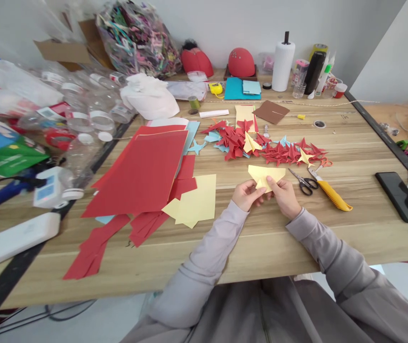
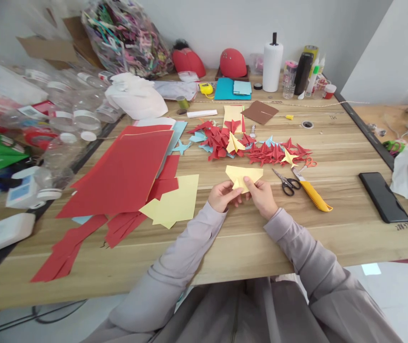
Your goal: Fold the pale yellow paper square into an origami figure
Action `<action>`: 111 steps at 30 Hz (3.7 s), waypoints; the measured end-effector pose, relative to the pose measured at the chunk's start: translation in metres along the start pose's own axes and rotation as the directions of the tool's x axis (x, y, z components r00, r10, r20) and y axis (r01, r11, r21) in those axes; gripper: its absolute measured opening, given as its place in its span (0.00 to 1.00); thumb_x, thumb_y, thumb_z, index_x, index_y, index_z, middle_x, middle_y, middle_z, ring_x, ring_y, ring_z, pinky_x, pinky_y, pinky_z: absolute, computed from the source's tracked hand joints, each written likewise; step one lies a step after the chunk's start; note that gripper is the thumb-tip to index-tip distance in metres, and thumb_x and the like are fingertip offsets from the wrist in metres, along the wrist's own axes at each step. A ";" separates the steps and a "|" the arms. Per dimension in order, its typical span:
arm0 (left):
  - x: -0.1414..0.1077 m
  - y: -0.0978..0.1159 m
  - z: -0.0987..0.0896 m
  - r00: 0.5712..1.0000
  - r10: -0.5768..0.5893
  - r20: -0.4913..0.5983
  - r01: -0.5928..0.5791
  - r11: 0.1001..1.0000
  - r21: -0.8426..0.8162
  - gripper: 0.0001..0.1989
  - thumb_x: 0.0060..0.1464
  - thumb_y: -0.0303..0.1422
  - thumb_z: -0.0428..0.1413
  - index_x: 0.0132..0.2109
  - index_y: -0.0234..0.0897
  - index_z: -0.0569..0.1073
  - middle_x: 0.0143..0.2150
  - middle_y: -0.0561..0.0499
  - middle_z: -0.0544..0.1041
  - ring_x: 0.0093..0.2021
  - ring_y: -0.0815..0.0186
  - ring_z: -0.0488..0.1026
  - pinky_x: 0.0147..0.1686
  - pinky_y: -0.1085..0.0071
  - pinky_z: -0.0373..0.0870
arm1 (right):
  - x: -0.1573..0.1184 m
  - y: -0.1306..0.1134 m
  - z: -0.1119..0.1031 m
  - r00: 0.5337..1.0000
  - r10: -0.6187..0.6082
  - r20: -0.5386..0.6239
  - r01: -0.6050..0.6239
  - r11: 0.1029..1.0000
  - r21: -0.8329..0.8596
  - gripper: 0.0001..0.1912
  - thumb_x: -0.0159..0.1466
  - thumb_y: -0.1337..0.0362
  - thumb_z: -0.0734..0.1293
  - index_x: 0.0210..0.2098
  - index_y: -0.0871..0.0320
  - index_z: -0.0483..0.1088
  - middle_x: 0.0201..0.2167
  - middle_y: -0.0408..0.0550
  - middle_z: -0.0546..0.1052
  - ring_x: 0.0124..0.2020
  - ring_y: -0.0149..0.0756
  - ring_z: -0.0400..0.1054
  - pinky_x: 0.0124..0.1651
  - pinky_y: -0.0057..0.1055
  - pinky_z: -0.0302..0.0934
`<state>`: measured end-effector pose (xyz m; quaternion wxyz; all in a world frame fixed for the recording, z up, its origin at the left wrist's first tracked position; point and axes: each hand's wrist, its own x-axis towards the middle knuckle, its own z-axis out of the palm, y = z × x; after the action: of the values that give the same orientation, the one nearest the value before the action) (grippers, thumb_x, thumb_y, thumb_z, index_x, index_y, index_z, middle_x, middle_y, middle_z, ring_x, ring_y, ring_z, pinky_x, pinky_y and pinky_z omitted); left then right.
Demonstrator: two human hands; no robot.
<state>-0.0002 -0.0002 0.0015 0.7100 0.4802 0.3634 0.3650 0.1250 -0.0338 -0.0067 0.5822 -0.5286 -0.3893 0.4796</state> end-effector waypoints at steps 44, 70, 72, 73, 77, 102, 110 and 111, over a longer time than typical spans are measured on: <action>-0.001 0.000 0.000 0.949 0.154 -0.277 -0.130 0.986 0.102 0.27 0.41 0.53 0.60 0.15 0.36 0.62 0.07 0.58 0.59 0.09 0.76 0.55 0.11 0.77 0.49 | -0.008 -0.004 0.004 0.953 -0.092 0.289 0.128 0.986 -0.109 0.19 0.52 0.50 0.71 0.18 0.60 0.71 0.19 0.46 0.76 0.20 0.30 0.67 0.25 0.27 0.62; 0.009 -0.005 -0.007 0.952 0.163 -0.260 -0.147 0.986 0.077 0.17 0.29 0.38 0.69 0.25 0.33 0.74 0.17 0.56 0.70 0.17 0.74 0.64 0.18 0.76 0.63 | 0.000 0.002 -0.002 0.996 -0.091 -0.023 0.089 0.992 -0.086 0.17 0.49 0.52 0.73 0.29 0.60 0.75 0.22 0.44 0.76 0.18 0.27 0.60 0.20 0.26 0.58; 0.009 -0.004 -0.008 0.955 0.142 -0.259 -0.129 0.989 0.068 0.17 0.28 0.39 0.69 0.22 0.33 0.73 0.16 0.56 0.70 0.16 0.74 0.65 0.17 0.76 0.63 | 0.000 0.002 -0.003 0.997 -0.077 -0.011 0.076 0.994 -0.074 0.17 0.49 0.52 0.72 0.29 0.60 0.75 0.22 0.44 0.76 0.19 0.27 0.61 0.21 0.26 0.59; 0.008 -0.003 -0.008 0.959 0.127 -0.254 -0.115 0.991 0.062 0.17 0.28 0.39 0.69 0.22 0.33 0.72 0.16 0.56 0.70 0.15 0.74 0.65 0.16 0.76 0.63 | 0.000 0.001 -0.003 0.998 -0.067 0.002 0.067 0.996 -0.062 0.17 0.50 0.51 0.72 0.29 0.60 0.75 0.23 0.44 0.77 0.20 0.28 0.63 0.22 0.26 0.60; 0.007 0.000 -0.007 0.967 0.096 -0.236 -0.088 0.995 0.045 0.18 0.28 0.39 0.69 0.23 0.32 0.72 0.17 0.55 0.72 0.14 0.74 0.64 0.15 0.76 0.62 | -0.001 -0.001 -0.004 0.997 -0.035 0.062 0.037 0.999 -0.020 0.18 0.50 0.51 0.72 0.32 0.59 0.75 0.28 0.46 0.78 0.26 0.32 0.69 0.25 0.27 0.64; 0.005 -0.011 -0.017 0.551 0.797 0.248 -0.634 0.206 0.746 0.12 0.50 0.25 0.55 0.40 0.41 0.78 0.50 0.44 0.72 0.50 0.59 0.68 0.47 0.59 0.69 | 0.005 -0.002 -0.008 0.991 0.060 -0.121 -0.041 0.987 0.156 0.16 0.44 0.55 0.75 0.27 0.60 0.74 0.21 0.42 0.76 0.18 0.27 0.62 0.19 0.25 0.58; 0.009 -0.008 -0.016 0.817 0.540 -0.202 -0.422 0.800 0.427 0.12 0.49 0.39 0.59 0.35 0.36 0.80 0.34 0.46 0.80 0.36 0.62 0.75 0.40 0.65 0.72 | 0.003 -0.004 -0.010 0.970 -0.019 -0.243 0.043 0.995 0.093 0.24 0.54 0.42 0.66 0.23 0.59 0.69 0.18 0.41 0.70 0.18 0.27 0.62 0.23 0.26 0.58; 0.010 -0.008 -0.017 0.849 0.451 -0.273 -0.357 0.873 0.332 0.14 0.45 0.41 0.61 0.35 0.35 0.80 0.35 0.45 0.80 0.35 0.62 0.76 0.39 0.65 0.73 | 0.004 -0.004 -0.011 0.957 -0.057 -0.284 0.080 0.994 0.069 0.23 0.54 0.43 0.66 0.24 0.58 0.69 0.20 0.41 0.70 0.20 0.28 0.63 0.24 0.26 0.58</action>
<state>-0.0089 0.0133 -0.0125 0.4701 0.5672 0.4170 0.5323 0.1369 -0.0327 -0.0049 0.6684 -0.5542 -0.3011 0.3941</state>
